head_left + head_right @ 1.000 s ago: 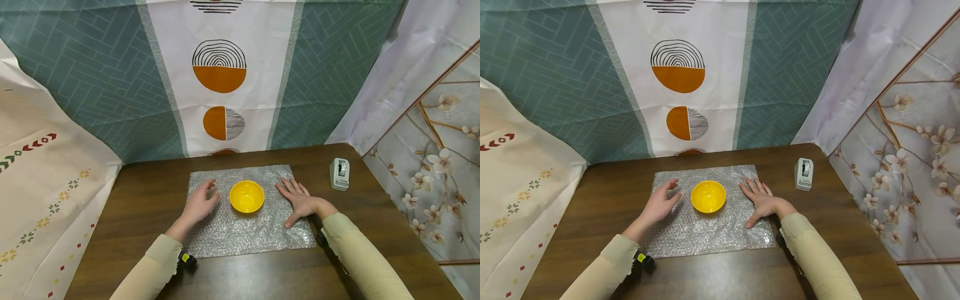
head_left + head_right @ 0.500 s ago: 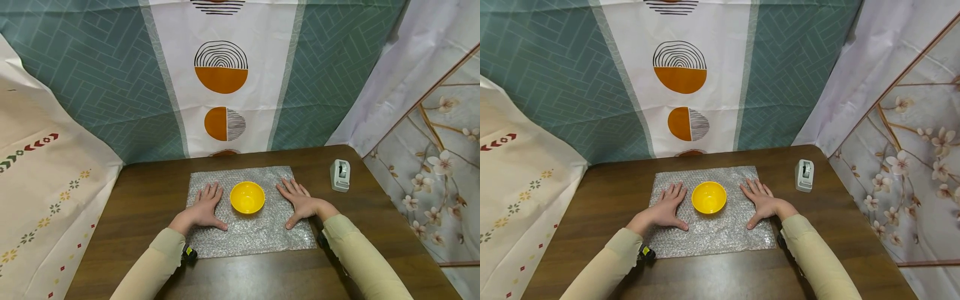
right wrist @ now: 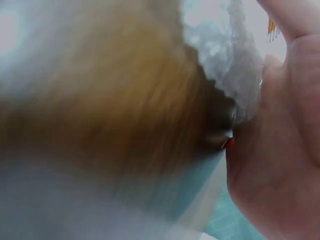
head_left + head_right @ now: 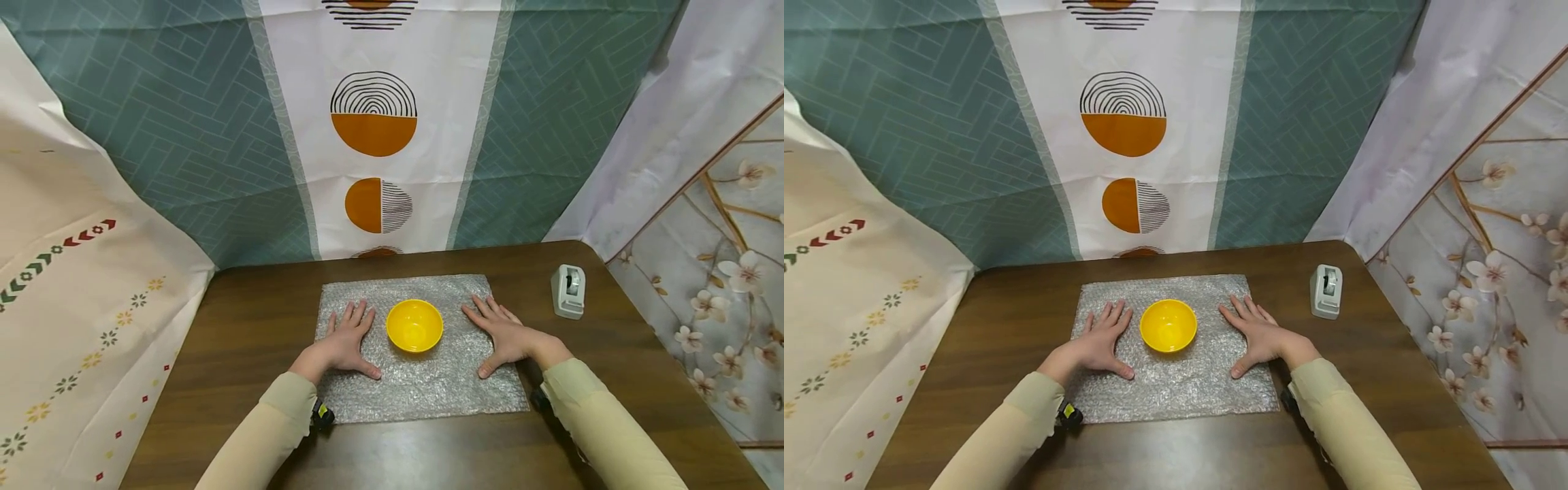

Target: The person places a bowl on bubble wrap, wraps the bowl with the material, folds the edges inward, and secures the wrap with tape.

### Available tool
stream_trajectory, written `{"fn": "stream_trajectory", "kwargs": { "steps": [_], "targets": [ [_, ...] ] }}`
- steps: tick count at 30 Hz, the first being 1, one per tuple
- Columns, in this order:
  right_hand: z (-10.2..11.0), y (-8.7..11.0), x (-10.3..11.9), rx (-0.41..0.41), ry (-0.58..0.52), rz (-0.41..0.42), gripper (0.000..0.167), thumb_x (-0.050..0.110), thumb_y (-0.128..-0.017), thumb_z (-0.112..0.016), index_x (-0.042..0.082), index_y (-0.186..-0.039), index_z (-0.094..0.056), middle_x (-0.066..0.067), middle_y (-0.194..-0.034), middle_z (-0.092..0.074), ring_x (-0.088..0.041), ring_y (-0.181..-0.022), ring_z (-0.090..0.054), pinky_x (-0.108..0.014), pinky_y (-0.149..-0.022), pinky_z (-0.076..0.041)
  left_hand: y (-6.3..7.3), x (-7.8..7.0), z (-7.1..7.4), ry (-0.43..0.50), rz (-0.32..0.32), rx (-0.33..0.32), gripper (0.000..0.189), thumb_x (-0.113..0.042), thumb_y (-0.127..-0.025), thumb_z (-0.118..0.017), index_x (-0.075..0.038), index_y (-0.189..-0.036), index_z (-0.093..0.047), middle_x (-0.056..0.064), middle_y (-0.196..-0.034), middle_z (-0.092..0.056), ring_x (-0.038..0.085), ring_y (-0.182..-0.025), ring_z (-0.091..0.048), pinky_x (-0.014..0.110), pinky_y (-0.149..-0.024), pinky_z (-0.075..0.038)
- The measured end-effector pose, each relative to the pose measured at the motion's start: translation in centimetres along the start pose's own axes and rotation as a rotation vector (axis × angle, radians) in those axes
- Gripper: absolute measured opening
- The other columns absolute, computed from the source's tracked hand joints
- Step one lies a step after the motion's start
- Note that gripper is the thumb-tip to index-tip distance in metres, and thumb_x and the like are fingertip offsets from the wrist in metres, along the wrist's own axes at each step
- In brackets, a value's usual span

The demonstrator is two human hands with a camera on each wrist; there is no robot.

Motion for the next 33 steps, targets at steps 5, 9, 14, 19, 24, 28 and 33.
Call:
{"fn": "stream_trajectory", "kwargs": {
  "steps": [5, 9, 14, 19, 24, 28, 33],
  "targets": [
    [0.8, 1.1, 0.5, -0.055, 0.135, -0.044, 0.137, 0.073, -0.069, -0.088, 0.016, -0.173, -0.021, -0.025, -0.177, 0.004, -0.055, -0.159, 0.012, -0.077, -0.119, 0.000, -1.0, 0.9, -0.9, 0.007, 0.012, 0.018, 0.151, -0.081, -0.065, -0.087, -0.012, -0.173, -0.007, 0.012, -0.178, 0.017, 0.036, -0.162, 0.020, 0.067, -0.123, 0.015],
    [1.1, 2.4, 0.4, -0.110, 0.145, -0.027, 0.121, 0.066, -0.080, -0.084, 0.015, -0.172, -0.026, -0.027, -0.176, -0.003, -0.058, -0.158, 0.004, -0.079, -0.118, -0.005, -1.4, 1.4, -1.0, -0.007, 0.015, 0.025, 0.153, -0.086, -0.064, -0.084, -0.015, -0.174, -0.003, 0.010, -0.177, 0.020, 0.034, -0.161, 0.022, 0.067, -0.122, 0.017],
    [1.6, 5.1, 0.1, -0.174, 0.058, -0.001, 0.087, 0.036, -0.100, -0.076, 0.014, -0.171, -0.030, -0.028, -0.175, -0.009, -0.054, -0.156, -0.022, -0.076, -0.117, -0.022, -1.3, 1.1, -1.0, -0.001, 0.020, 0.036, 0.152, -0.081, -0.067, -0.086, -0.014, -0.173, -0.002, 0.009, -0.177, 0.022, 0.034, -0.161, 0.024, 0.068, -0.121, 0.019],
    [2.3, 7.9, 0.6, -0.214, 0.040, 0.030, 0.084, -0.005, -0.096, -0.075, 0.012, -0.169, -0.035, -0.031, -0.173, -0.016, -0.053, -0.147, -0.041, -0.060, -0.100, -0.052, -1.2, 1.0, -1.3, -0.009, 0.036, 0.043, 0.149, -0.074, -0.070, -0.089, -0.016, -0.173, 0.001, 0.006, -0.176, 0.025, 0.033, -0.160, 0.025, 0.069, -0.119, 0.020],
    [2.2, 9.9, 0.8, -0.210, 0.009, 0.014, 0.097, -0.004, -0.087, -0.085, 0.015, -0.169, -0.036, -0.031, -0.173, -0.017, -0.054, -0.149, -0.038, -0.058, -0.097, -0.053, -1.4, 1.2, -1.4, -0.012, 0.039, 0.034, 0.149, -0.075, -0.069, -0.088, -0.017, -0.173, 0.001, 0.007, -0.175, 0.025, 0.034, -0.160, 0.025, 0.070, -0.119, 0.020],
    [1.6, 10.2, 1.0, -0.224, 0.010, 0.011, 0.095, -0.004, -0.088, -0.084, 0.016, -0.168, -0.037, -0.030, -0.173, -0.018, -0.053, -0.148, -0.039, -0.059, -0.098, -0.053, -1.3, 1.4, -1.4, -0.008, 0.042, 0.036, 0.149, -0.075, -0.070, -0.088, -0.018, -0.173, 0.003, 0.006, -0.175, 0.026, 0.034, -0.160, 0.026, 0.070, -0.119, 0.020],
    [1.4, 10.1, 1.1, -0.265, 0.044, 0.020, 0.086, -0.005, -0.092, -0.080, 0.013, -0.167, -0.041, -0.030, -0.172, -0.022, -0.050, -0.144, -0.047, -0.057, -0.098, -0.054, -1.5, 1.4, -1.5, -0.003, 0.039, 0.044, 0.150, -0.076, -0.069, -0.087, -0.019, -0.173, 0.004, 0.005, -0.175, 0.027, 0.033, -0.159, 0.027, 0.070, -0.118, 0.021]
  ]
}}
Point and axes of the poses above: each hand's wrist, its own y-axis away from the middle knuckle, its own z-axis out of the back of the hand, x = y × z, the point moved 10 cm from there along -y, towards the middle knuckle
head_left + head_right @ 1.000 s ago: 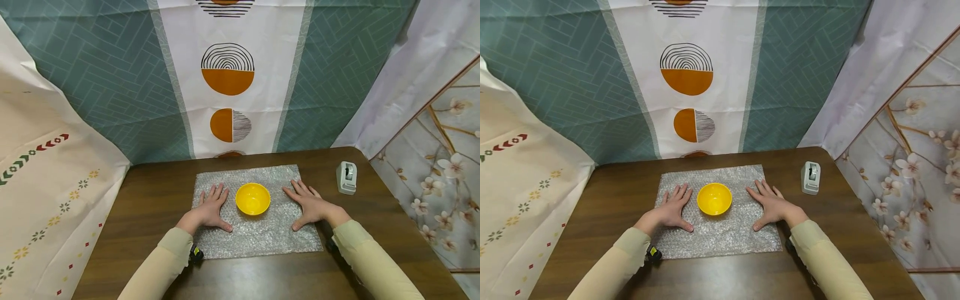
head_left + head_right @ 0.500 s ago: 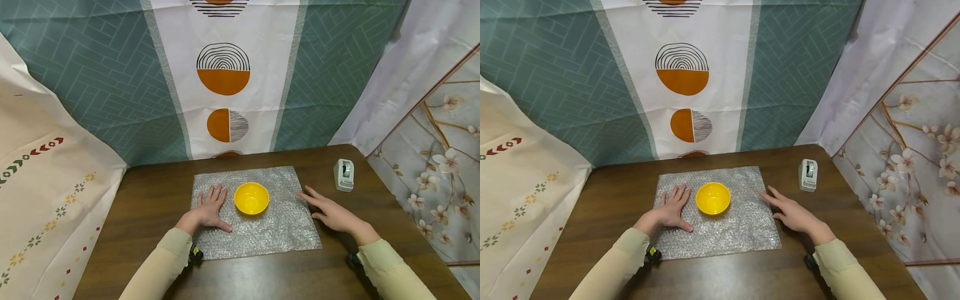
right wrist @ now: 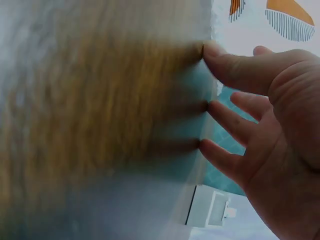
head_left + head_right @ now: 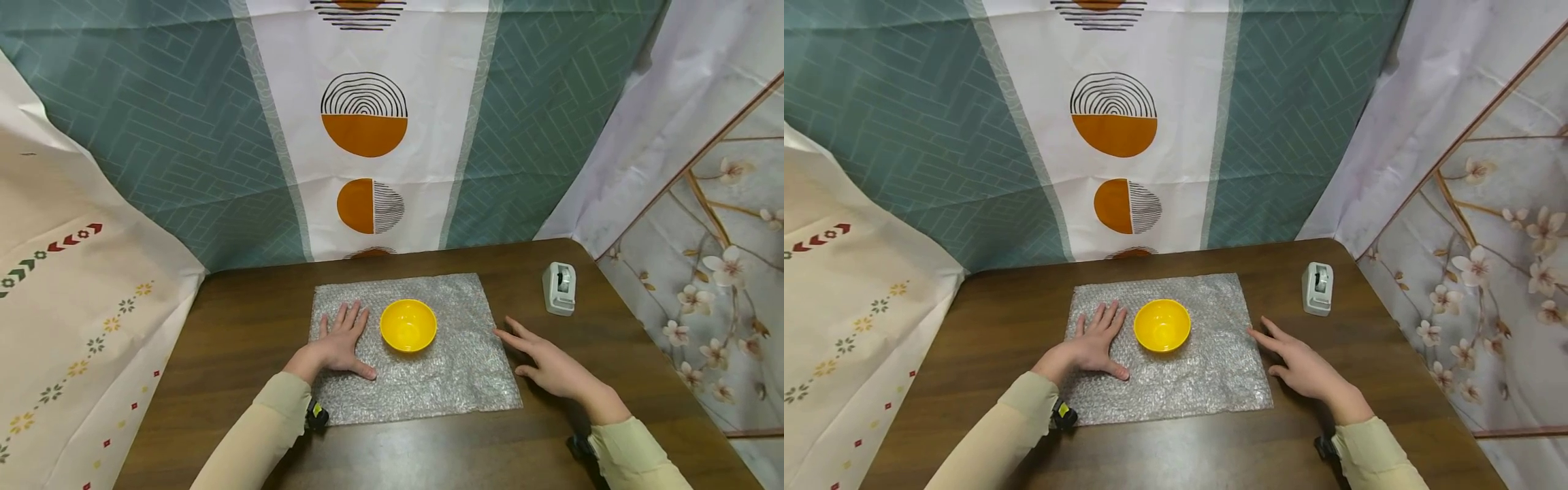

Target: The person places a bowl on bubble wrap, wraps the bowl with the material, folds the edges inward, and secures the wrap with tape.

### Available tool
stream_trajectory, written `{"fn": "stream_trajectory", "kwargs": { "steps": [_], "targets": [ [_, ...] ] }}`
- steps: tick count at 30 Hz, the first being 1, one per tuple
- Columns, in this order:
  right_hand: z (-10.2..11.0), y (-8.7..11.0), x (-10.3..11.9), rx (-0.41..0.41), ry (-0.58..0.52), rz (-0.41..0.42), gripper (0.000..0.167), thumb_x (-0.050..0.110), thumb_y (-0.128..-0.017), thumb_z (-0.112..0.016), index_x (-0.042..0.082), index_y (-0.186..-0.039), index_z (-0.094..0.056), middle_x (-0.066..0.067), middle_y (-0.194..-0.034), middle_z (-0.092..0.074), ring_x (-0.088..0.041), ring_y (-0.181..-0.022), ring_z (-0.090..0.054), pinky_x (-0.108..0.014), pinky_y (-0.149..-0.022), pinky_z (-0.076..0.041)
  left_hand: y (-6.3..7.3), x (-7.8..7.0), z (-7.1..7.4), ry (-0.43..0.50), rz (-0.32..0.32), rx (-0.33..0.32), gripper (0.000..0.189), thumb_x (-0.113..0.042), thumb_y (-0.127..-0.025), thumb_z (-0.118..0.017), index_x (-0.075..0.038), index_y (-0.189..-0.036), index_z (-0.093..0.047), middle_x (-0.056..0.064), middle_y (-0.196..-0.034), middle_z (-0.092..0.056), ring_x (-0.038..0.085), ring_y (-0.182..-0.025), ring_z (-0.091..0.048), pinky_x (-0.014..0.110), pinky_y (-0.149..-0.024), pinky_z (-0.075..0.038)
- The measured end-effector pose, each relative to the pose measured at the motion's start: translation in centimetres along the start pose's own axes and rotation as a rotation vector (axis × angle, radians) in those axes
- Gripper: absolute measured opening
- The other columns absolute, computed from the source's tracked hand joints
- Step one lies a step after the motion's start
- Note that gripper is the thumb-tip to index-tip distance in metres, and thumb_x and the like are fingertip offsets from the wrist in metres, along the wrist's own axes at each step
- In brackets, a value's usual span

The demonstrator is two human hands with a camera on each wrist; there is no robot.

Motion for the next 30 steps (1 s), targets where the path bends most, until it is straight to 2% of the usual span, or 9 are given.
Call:
{"fn": "stream_trajectory", "kwargs": {
  "steps": [4, 9, 11, 14, 16, 19, 22, 26, 30],
  "targets": [
    [-0.2, -0.3, 0.1, -0.023, 0.017, 0.018, 0.079, -0.002, -0.095, -0.078, 0.013, -0.165, -0.045, -0.030, -0.171, -0.025, -0.046, -0.141, -0.053, -0.053, -0.095, -0.056, 0.1, 0.0, -0.2, -0.004, -0.006, 0.018, 0.149, -0.077, -0.070, -0.086, -0.017, -0.173, 0.004, 0.007, -0.175, 0.027, 0.034, -0.159, 0.028, 0.070, -0.118, 0.021],
    [-0.4, -0.8, 0.1, -0.039, 0.047, 0.046, 0.079, -0.016, -0.092, -0.072, 0.013, -0.162, -0.049, -0.030, -0.170, -0.028, -0.045, -0.136, -0.057, -0.035, -0.078, -0.054, 0.7, -0.3, 0.2, 0.002, -0.016, 0.005, 0.149, -0.078, -0.070, -0.086, -0.013, -0.174, -0.002, 0.011, -0.177, 0.022, 0.037, -0.161, 0.024, 0.072, -0.118, 0.019],
    [-0.5, -0.9, 0.0, -0.029, 0.042, 0.039, 0.081, -0.018, -0.090, -0.073, 0.014, -0.162, -0.050, -0.030, -0.170, -0.028, -0.048, -0.138, -0.054, -0.037, -0.081, -0.054, 0.7, -0.3, 0.1, 0.007, -0.026, -0.008, 0.150, -0.081, -0.068, -0.085, -0.012, -0.174, -0.003, 0.012, -0.177, 0.020, 0.038, -0.161, 0.022, 0.074, -0.117, 0.019],
    [-0.7, -1.0, -0.3, 0.007, 0.014, 0.004, 0.082, -0.015, -0.090, -0.075, 0.014, -0.162, -0.050, -0.032, -0.170, -0.026, -0.053, -0.143, -0.047, -0.050, -0.091, -0.055, 0.5, -0.3, -0.2, 0.007, -0.024, -0.004, 0.151, -0.082, -0.067, -0.084, -0.014, -0.174, 0.000, 0.010, -0.177, 0.023, 0.037, -0.160, 0.025, 0.073, -0.117, 0.021],
    [-0.7, -1.1, -0.6, 0.030, -0.005, -0.025, 0.081, -0.011, -0.091, -0.077, 0.015, -0.163, -0.049, -0.033, -0.170, -0.025, -0.056, -0.145, -0.042, -0.060, -0.099, -0.052, 0.3, -0.2, -0.4, 0.002, -0.020, -0.003, 0.152, -0.083, -0.067, -0.084, -0.016, -0.174, 0.002, 0.009, -0.176, 0.024, 0.036, -0.160, 0.026, 0.072, -0.117, 0.022],
    [-0.5, -1.3, -0.7, 0.047, -0.026, -0.051, 0.078, 0.000, -0.092, -0.081, 0.014, -0.162, -0.049, -0.034, -0.169, -0.025, -0.059, -0.145, -0.039, -0.068, -0.103, -0.047, 0.1, -0.2, -0.4, -0.001, -0.018, -0.006, 0.151, -0.083, -0.068, -0.083, -0.016, -0.174, 0.002, 0.009, -0.176, 0.024, 0.036, -0.160, 0.026, 0.072, -0.117, 0.021],
    [-0.4, -1.6, -0.8, 0.055, -0.037, -0.060, 0.078, 0.009, -0.093, -0.083, 0.013, -0.162, -0.049, -0.034, -0.169, -0.024, -0.059, -0.147, -0.036, -0.072, -0.107, -0.042, -0.1, -0.1, -0.2, -0.001, -0.015, -0.011, 0.151, -0.082, -0.068, -0.084, -0.015, -0.174, 0.000, 0.010, -0.177, 0.022, 0.038, -0.160, 0.024, 0.073, -0.117, 0.019],
    [-0.4, -2.0, -0.8, 0.058, -0.053, -0.053, 0.072, 0.003, -0.096, -0.077, 0.014, -0.162, -0.049, -0.034, -0.170, -0.022, -0.060, -0.148, -0.034, -0.072, -0.108, -0.042, -0.2, 0.0, -0.2, -0.023, 0.002, -0.001, 0.149, -0.078, -0.070, -0.086, -0.018, -0.174, 0.003, 0.008, -0.176, 0.024, 0.036, -0.160, 0.026, 0.071, -0.118, 0.020],
    [-0.2, -2.3, -0.8, 0.025, -0.087, -0.033, 0.060, -0.002, -0.099, -0.072, 0.016, -0.154, -0.061, -0.034, -0.170, -0.023, -0.059, -0.148, -0.034, -0.071, -0.106, -0.043, -0.4, 0.4, -0.4, -0.040, 0.016, 0.005, 0.149, -0.076, -0.070, -0.087, -0.021, -0.173, 0.004, 0.006, -0.176, 0.026, 0.035, -0.159, 0.028, 0.071, -0.119, 0.019]
  ]
}}
Point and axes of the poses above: each hand's wrist, its own y-axis away from the middle knuckle, its own z-axis out of the back of the hand, x = y × z, the point moved 10 cm from there along -y, towards the middle knuckle
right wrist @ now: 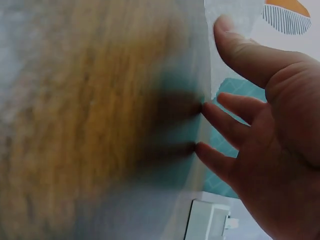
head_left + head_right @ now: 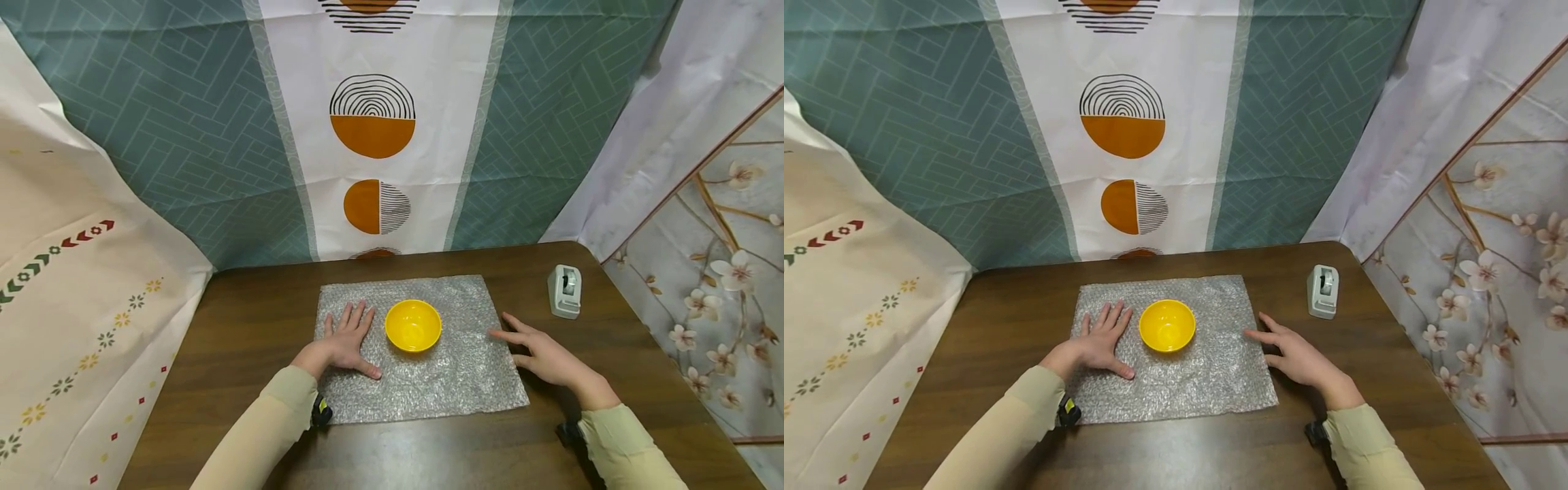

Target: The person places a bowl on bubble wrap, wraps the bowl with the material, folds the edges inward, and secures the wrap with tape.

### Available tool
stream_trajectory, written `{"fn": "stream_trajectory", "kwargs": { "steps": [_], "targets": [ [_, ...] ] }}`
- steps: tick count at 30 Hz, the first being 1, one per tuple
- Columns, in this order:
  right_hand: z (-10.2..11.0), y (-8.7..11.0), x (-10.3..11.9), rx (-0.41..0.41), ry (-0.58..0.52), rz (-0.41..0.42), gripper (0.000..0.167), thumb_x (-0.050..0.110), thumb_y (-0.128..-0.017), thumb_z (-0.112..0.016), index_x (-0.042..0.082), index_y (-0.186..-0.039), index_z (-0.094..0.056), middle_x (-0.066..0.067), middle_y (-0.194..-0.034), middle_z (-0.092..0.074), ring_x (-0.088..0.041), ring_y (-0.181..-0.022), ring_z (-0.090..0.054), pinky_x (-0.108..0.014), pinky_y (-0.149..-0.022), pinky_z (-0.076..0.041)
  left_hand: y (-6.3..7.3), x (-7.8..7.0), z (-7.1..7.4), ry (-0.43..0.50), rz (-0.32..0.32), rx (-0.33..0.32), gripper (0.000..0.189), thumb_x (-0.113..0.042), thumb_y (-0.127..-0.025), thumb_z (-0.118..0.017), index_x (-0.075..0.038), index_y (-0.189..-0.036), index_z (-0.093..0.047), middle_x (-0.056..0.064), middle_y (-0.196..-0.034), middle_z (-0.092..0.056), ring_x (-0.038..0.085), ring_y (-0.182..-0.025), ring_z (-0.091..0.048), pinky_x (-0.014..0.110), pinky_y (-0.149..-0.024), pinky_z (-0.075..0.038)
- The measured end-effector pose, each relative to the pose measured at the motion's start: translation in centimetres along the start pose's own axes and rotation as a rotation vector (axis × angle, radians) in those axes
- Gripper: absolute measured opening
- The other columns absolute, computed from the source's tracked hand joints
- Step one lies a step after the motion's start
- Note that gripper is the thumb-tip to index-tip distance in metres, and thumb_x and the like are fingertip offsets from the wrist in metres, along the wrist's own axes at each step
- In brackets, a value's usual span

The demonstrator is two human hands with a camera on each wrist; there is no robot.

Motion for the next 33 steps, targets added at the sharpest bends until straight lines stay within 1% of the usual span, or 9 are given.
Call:
{"fn": "stream_trajectory", "kwargs": {
  "steps": [3, 6, 9, 14, 18, 25, 30, 33],
  "targets": [
    [0.2, -0.3, -0.1, -0.038, -0.026, 0.011, 0.045, 0.003, -0.100, -0.072, 0.021, -0.141, -0.073, -0.032, -0.170, -0.026, -0.058, -0.150, -0.031, -0.072, -0.109, -0.040, -0.1, 0.3, -0.1, -0.008, 0.015, 0.005, 0.150, -0.077, -0.069, -0.087, -0.022, -0.173, 0.005, 0.005, -0.176, 0.026, 0.034, -0.159, 0.028, 0.071, -0.119, 0.019],
    [0.4, -0.8, -0.1, -0.068, -0.044, 0.018, 0.034, 0.009, -0.100, -0.075, 0.026, -0.129, -0.080, -0.030, -0.169, -0.029, -0.057, -0.153, -0.027, -0.074, -0.113, -0.034, -0.1, 0.5, -0.3, -0.011, 0.023, 0.012, 0.150, -0.078, -0.069, -0.086, -0.023, -0.173, 0.006, 0.004, -0.175, 0.027, 0.033, -0.159, 0.028, 0.070, -0.119, 0.019],
    [0.6, -1.3, 0.0, -0.097, -0.066, 0.028, 0.028, 0.011, -0.097, -0.078, 0.029, -0.118, -0.083, -0.027, -0.169, -0.034, -0.057, -0.154, -0.024, -0.075, -0.114, -0.031, -0.1, 0.5, -0.4, -0.012, 0.023, 0.014, 0.149, -0.078, -0.069, -0.086, -0.023, -0.173, 0.006, 0.003, -0.175, 0.027, 0.033, -0.159, 0.028, 0.070, -0.119, 0.019],
    [1.4, -2.2, 0.3, -0.153, -0.097, 0.043, 0.025, 0.011, -0.092, -0.084, 0.033, -0.104, -0.084, -0.025, -0.167, -0.038, -0.057, -0.156, -0.018, -0.077, -0.114, -0.028, -0.1, 0.2, -0.3, -0.009, 0.010, 0.005, 0.149, -0.079, -0.069, -0.086, -0.021, -0.174, 0.003, 0.005, -0.176, 0.025, 0.034, -0.160, 0.027, 0.070, -0.120, 0.018],
    [2.0, -3.2, 0.7, -0.193, -0.127, 0.057, 0.020, 0.014, -0.092, -0.085, 0.032, -0.101, -0.083, -0.022, -0.168, -0.038, -0.053, -0.159, -0.014, -0.079, -0.115, -0.024, -0.1, 0.2, -0.2, -0.015, 0.018, 0.007, 0.149, -0.079, -0.069, -0.086, -0.022, -0.174, 0.004, 0.006, -0.176, 0.026, 0.034, -0.160, 0.027, 0.070, -0.120, 0.018],
    [2.5, -4.8, 2.4, -0.257, -0.206, 0.102, 0.016, 0.013, -0.092, -0.085, 0.027, -0.100, -0.084, -0.015, -0.164, -0.048, -0.044, -0.160, -0.019, -0.076, -0.118, -0.024, 0.2, 0.0, 0.1, -0.007, 0.018, -0.002, 0.149, -0.076, -0.070, -0.087, -0.022, -0.174, 0.004, 0.004, -0.176, 0.024, 0.033, -0.160, 0.026, 0.070, -0.119, 0.018],
    [2.5, -5.8, 3.4, -0.308, -0.243, 0.119, 0.013, 0.013, -0.091, -0.086, 0.025, -0.095, -0.082, -0.016, -0.161, -0.051, -0.045, -0.160, -0.021, -0.077, -0.118, -0.022, -0.1, 0.2, 0.0, -0.017, 0.024, 0.005, 0.150, -0.078, -0.069, -0.087, -0.023, -0.173, 0.007, 0.003, -0.175, 0.027, 0.033, -0.159, 0.027, 0.071, -0.119, 0.018],
    [2.5, -6.2, 3.8, -0.344, -0.252, 0.130, 0.012, 0.013, -0.090, -0.087, 0.023, -0.095, -0.082, -0.015, -0.160, -0.053, -0.046, -0.159, -0.022, -0.078, -0.118, -0.022, 0.0, 0.2, -0.1, -0.020, 0.023, -0.001, 0.150, -0.078, -0.068, -0.087, -0.023, -0.173, 0.006, 0.004, -0.176, 0.026, 0.034, -0.160, 0.026, 0.071, -0.120, 0.016]
  ]
}}
Point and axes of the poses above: each hand's wrist, its own y-axis away from the middle knuckle, its own z-axis out of the back of the hand, x = y × z, the point moved 10 cm from there along -y, towards the middle knuckle
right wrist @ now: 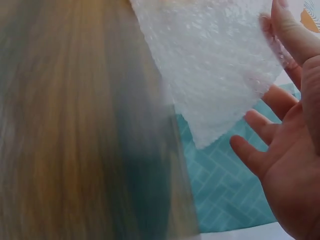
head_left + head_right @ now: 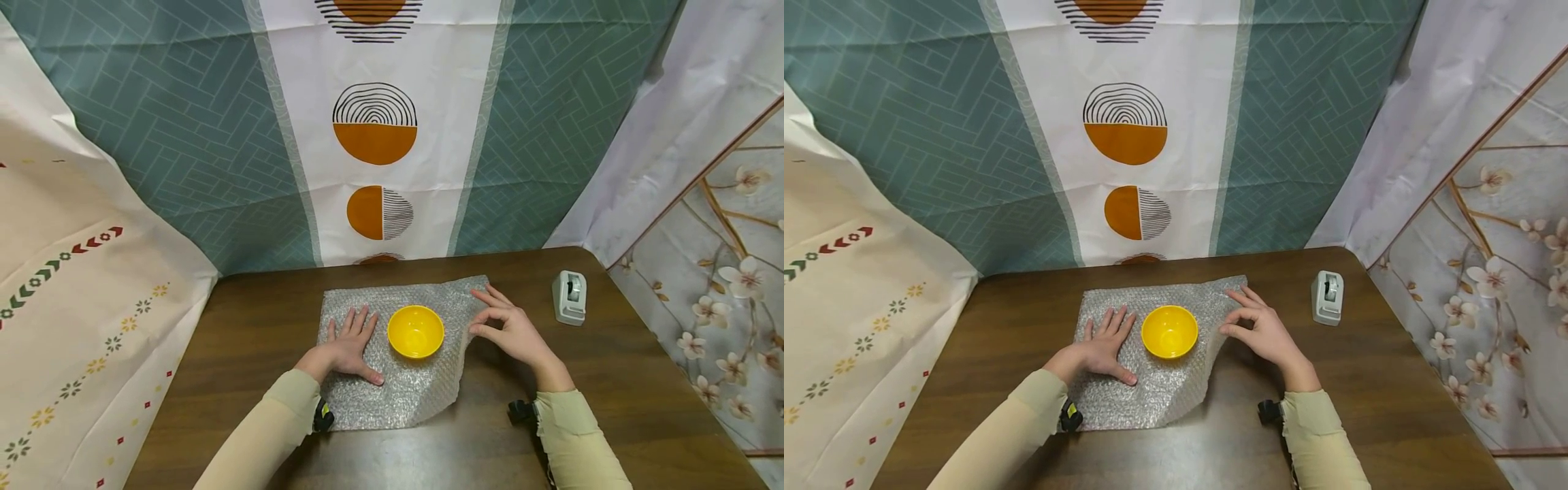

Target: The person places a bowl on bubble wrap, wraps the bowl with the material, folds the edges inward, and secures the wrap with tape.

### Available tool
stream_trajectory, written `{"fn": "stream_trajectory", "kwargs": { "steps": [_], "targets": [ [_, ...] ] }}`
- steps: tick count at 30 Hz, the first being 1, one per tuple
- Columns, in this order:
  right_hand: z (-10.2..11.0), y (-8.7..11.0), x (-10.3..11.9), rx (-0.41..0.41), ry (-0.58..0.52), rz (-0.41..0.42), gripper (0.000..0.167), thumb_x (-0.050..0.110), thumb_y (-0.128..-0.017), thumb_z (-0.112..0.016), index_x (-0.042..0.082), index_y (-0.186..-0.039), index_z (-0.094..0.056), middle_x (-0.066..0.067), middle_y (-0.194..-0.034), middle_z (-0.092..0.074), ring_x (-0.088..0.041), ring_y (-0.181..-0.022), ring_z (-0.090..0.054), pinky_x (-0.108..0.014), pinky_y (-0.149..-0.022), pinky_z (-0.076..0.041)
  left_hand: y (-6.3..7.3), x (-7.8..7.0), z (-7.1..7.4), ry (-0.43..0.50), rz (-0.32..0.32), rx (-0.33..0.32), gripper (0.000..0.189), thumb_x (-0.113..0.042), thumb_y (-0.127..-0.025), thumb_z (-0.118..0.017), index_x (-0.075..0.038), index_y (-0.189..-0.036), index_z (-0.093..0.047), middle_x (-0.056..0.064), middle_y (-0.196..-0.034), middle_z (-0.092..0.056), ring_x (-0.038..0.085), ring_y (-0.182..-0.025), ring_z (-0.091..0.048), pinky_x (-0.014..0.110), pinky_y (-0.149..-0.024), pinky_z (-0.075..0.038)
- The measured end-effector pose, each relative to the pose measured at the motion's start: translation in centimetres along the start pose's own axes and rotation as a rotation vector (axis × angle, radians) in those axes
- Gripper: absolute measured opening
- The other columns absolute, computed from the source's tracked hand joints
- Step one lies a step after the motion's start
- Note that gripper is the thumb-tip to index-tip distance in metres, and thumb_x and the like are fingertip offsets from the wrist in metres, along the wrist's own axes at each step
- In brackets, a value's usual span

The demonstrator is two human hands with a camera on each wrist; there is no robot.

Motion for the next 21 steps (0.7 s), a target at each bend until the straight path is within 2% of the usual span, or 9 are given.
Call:
{"fn": "stream_trajectory", "kwargs": {
  "steps": [5, 10, 21],
  "targets": [
    [-0.3, -0.8, 0.6, -0.055, -0.013, 0.022, 0.013, 0.011, -0.089, -0.088, 0.021, -0.092, -0.081, -0.014, -0.157, -0.056, -0.045, -0.158, -0.026, -0.078, -0.118, -0.023, 0.0, 0.0, 0.0, 0.003, -0.001, -0.005, 0.150, -0.078, -0.068, -0.087, -0.023, -0.174, 0.005, 0.004, -0.176, 0.025, 0.033, -0.160, 0.026, 0.071, -0.120, 0.016],
    [-1.3, -1.9, 1.1, -0.060, -0.021, 0.020, 0.014, 0.015, -0.088, -0.090, 0.021, -0.087, -0.077, -0.012, -0.156, -0.058, -0.041, -0.158, -0.028, -0.077, -0.119, -0.022, 0.0, 0.1, -0.1, 0.008, 0.009, 0.009, 0.151, -0.080, -0.067, -0.086, -0.023, -0.173, 0.006, 0.004, -0.175, 0.026, 0.033, -0.159, 0.028, 0.071, -0.120, 0.017],
    [-3.0, -4.3, 1.3, -0.091, 0.077, -0.084, 0.028, 0.027, -0.087, -0.092, 0.018, -0.077, -0.067, -0.016, -0.153, -0.060, -0.042, -0.158, -0.028, -0.075, -0.120, -0.021, 0.0, 0.2, -0.2, -0.001, -0.006, -0.016, 0.148, -0.079, -0.070, -0.086, -0.024, -0.174, 0.004, 0.004, -0.176, 0.024, 0.032, -0.160, 0.026, 0.071, -0.120, 0.016]
  ]
}}
Point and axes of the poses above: each hand's wrist, its own y-axis away from the middle knuckle, its own z-axis out of the back of the hand, x = y × z, the point moved 10 cm from there along -y, towards the middle knuckle
